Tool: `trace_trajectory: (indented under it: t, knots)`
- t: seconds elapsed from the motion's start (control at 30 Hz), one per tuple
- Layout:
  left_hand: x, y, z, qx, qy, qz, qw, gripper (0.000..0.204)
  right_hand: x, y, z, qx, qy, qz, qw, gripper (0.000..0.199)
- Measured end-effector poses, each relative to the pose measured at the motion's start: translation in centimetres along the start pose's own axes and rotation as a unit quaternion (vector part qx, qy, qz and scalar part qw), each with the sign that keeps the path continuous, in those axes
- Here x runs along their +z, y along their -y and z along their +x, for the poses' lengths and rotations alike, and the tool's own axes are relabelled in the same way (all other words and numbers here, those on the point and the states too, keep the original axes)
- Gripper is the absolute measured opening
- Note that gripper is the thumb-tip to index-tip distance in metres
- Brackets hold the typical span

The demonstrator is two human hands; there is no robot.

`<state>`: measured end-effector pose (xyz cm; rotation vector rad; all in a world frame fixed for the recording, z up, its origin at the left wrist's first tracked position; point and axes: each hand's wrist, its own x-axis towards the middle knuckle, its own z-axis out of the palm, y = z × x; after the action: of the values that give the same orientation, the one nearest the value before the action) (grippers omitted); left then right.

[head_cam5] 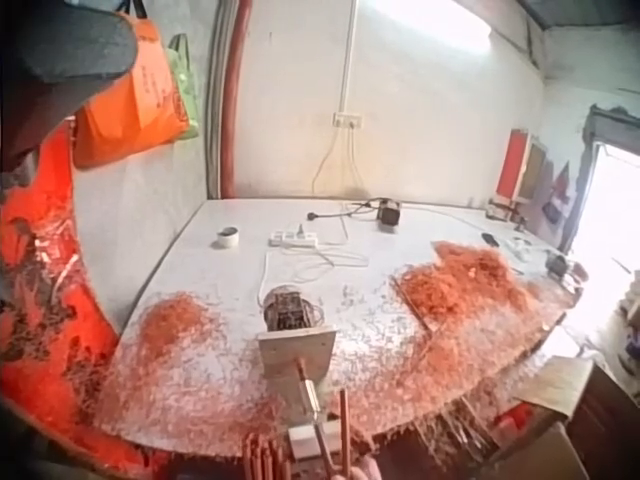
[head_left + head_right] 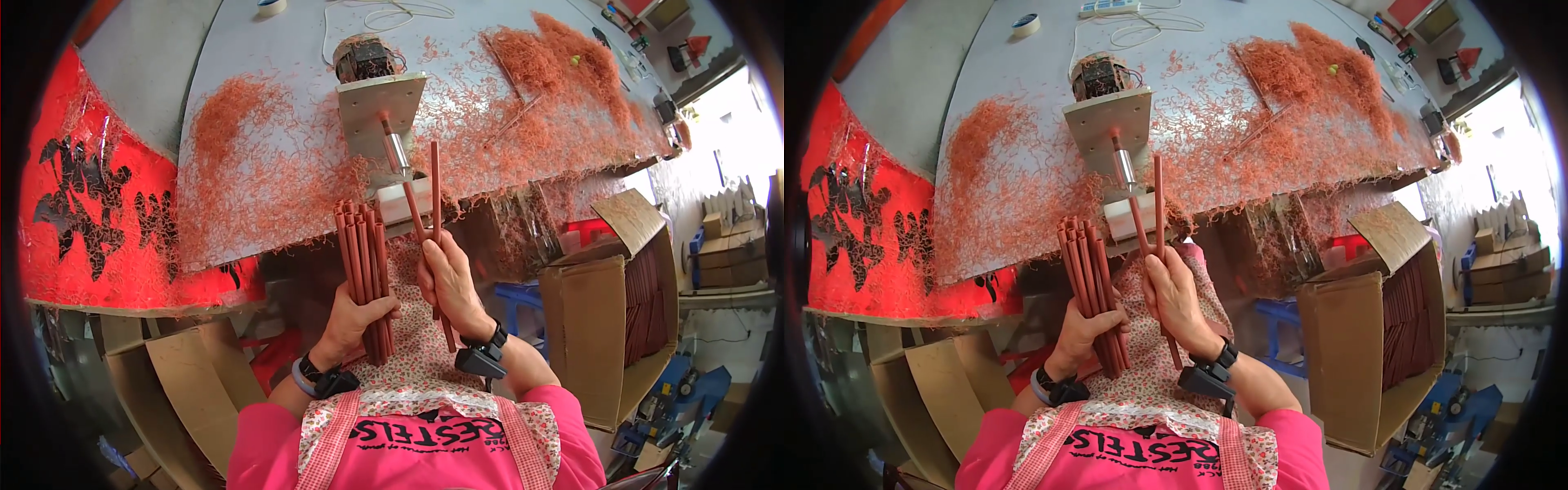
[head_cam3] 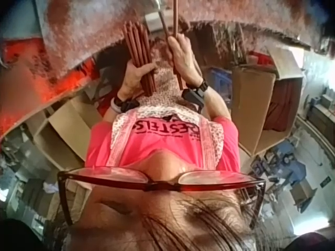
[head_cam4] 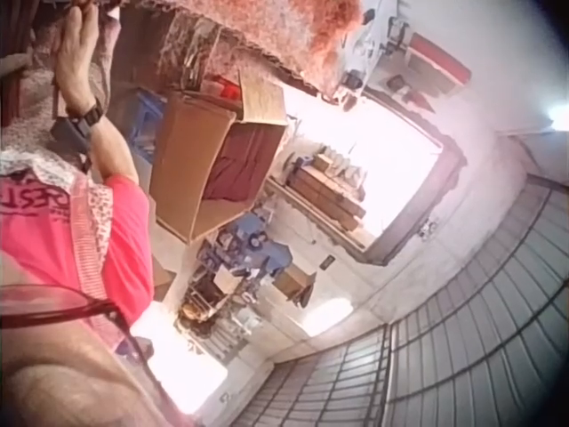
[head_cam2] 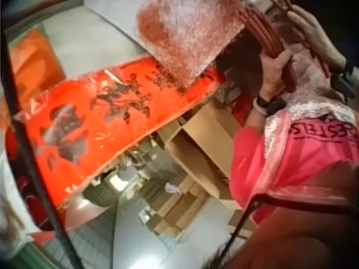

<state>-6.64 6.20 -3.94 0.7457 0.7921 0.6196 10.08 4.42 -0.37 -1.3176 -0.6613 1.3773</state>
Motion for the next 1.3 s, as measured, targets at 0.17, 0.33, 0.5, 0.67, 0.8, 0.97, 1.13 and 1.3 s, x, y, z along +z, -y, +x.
trace_trajectory:
  t: [0.17,0.33,0.5,0.67,0.8,0.97,1.13,1.3]
  knots:
    - [1.8,0.1,0.4,-0.007,0.007,0.031,0.999,0.03,-1.7,0.1,0.5,-0.014,-0.03,0.0,0.999,0.018]
    - [7.9,0.0,2.1,0.045,-0.01,0.024,0.999,0.027,-4.5,-1.9,-1.4,-0.158,-0.031,0.045,0.986,0.024]
    - [15.2,0.7,1.6,0.134,-0.05,-0.037,0.989,0.031,-8.5,1.0,-6.5,-0.168,-0.013,-0.291,0.942,0.042]
    - [14.2,-0.4,1.7,0.168,-0.065,0.027,0.983,0.041,-9.7,1.3,-7.2,-0.211,0.033,-0.395,0.894,0.048]
    - [9.3,-1.9,2.2,0.106,-0.051,0.007,0.993,0.044,-8.3,-0.3,-4.2,-0.101,-0.042,-0.071,0.991,0.036]
    - [5.9,0.0,-1.0,-0.008,-0.002,-0.054,0.999,0.043,-4.4,1.2,-5.5,0.036,0.037,0.083,0.995,0.028]
    - [4.2,0.2,-2.7,-0.065,0.036,-0.108,0.991,0.045,-2.5,1.3,-5.3,0.035,0.048,0.045,0.997,0.029]
    - [3.6,-0.5,-2.7,-0.057,0.044,-0.077,0.994,0.046,-2.1,1.1,-4.3,0.044,0.049,0.071,0.995,0.027]
